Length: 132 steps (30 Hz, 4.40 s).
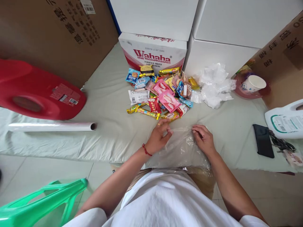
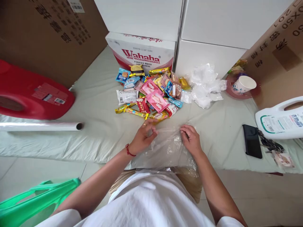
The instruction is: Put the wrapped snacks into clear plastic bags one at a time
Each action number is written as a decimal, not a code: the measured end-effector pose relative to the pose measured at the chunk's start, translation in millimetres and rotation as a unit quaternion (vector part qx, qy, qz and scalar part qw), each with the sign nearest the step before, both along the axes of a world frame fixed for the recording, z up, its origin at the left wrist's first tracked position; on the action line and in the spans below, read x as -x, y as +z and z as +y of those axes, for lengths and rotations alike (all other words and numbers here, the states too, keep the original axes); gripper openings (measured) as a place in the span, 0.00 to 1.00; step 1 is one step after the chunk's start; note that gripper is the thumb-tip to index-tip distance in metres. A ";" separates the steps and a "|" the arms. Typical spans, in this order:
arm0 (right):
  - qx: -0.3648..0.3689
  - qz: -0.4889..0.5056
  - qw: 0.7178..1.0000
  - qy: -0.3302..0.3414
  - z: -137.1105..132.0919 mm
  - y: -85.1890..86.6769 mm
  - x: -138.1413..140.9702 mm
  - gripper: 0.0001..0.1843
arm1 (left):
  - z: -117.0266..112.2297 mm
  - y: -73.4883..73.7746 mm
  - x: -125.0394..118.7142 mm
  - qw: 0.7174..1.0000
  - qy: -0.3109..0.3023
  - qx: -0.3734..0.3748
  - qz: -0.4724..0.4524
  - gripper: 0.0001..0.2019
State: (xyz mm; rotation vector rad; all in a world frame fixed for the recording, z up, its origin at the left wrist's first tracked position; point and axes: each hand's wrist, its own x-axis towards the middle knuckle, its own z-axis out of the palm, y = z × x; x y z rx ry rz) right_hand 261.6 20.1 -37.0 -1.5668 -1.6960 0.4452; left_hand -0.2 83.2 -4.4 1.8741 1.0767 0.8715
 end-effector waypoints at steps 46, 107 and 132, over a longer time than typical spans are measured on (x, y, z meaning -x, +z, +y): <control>0.022 -0.219 0.975 -0.023 147.4 65.3 72.6 0.22 | -24.7 -32.0 -3.2 0.922 -0.081 -0.188 0.328 0.26; 0.090 -0.062 0.991 0.081 133.8 126.7 36.0 0.22 | -11.3 -30.5 29.7 0.945 -0.062 -0.148 0.286 0.22; 0.046 -0.193 0.954 0.226 -113.4 20.4 -36.6 0.24 | -65.6 -18.6 91.7 0.884 -0.297 -0.294 0.210 0.19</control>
